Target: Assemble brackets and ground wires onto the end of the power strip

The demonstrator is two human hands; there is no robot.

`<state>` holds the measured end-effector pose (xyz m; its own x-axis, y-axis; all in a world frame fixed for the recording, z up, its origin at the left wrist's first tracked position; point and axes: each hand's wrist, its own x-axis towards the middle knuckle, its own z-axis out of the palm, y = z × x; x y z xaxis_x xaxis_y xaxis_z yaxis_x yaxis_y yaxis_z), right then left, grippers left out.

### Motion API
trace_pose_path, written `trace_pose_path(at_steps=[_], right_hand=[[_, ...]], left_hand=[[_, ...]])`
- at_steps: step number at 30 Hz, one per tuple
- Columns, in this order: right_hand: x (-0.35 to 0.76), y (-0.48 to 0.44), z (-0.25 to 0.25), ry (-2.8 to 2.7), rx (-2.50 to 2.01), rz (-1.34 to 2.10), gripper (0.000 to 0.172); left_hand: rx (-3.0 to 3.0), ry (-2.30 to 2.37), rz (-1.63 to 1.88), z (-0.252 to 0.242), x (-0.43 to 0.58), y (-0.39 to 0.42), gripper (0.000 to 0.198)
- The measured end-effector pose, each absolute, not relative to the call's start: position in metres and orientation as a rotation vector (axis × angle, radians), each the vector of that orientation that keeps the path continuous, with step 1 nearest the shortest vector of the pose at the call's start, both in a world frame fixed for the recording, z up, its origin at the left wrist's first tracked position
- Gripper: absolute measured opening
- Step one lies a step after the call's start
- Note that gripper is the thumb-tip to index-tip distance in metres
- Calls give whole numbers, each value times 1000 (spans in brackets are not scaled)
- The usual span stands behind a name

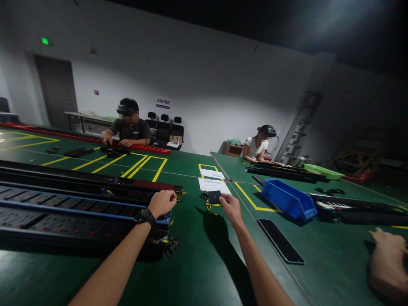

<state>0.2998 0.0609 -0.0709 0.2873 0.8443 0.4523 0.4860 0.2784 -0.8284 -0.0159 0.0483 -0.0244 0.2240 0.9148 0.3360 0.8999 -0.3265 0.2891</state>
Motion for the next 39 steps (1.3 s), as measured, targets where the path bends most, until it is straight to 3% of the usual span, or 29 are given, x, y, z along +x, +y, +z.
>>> trace_pose_path(at_steps=[12, 17, 27, 39], right_hand=[[173, 20, -79, -1687, -1374, 295, 16], [163, 27, -79, -1758, -1444, 295, 26], [164, 28, -75, -1658, -1586, 74, 20], [145, 36, -88, -1814, -1388, 307, 27]], left_hand=[[2411, 1789, 709, -23, -14, 46, 23], [2378, 1826, 693, -22, -13, 44, 23], [2401, 1834, 691, -25, -14, 46, 25], [2335, 1822, 723, -25, -14, 44, 20]])
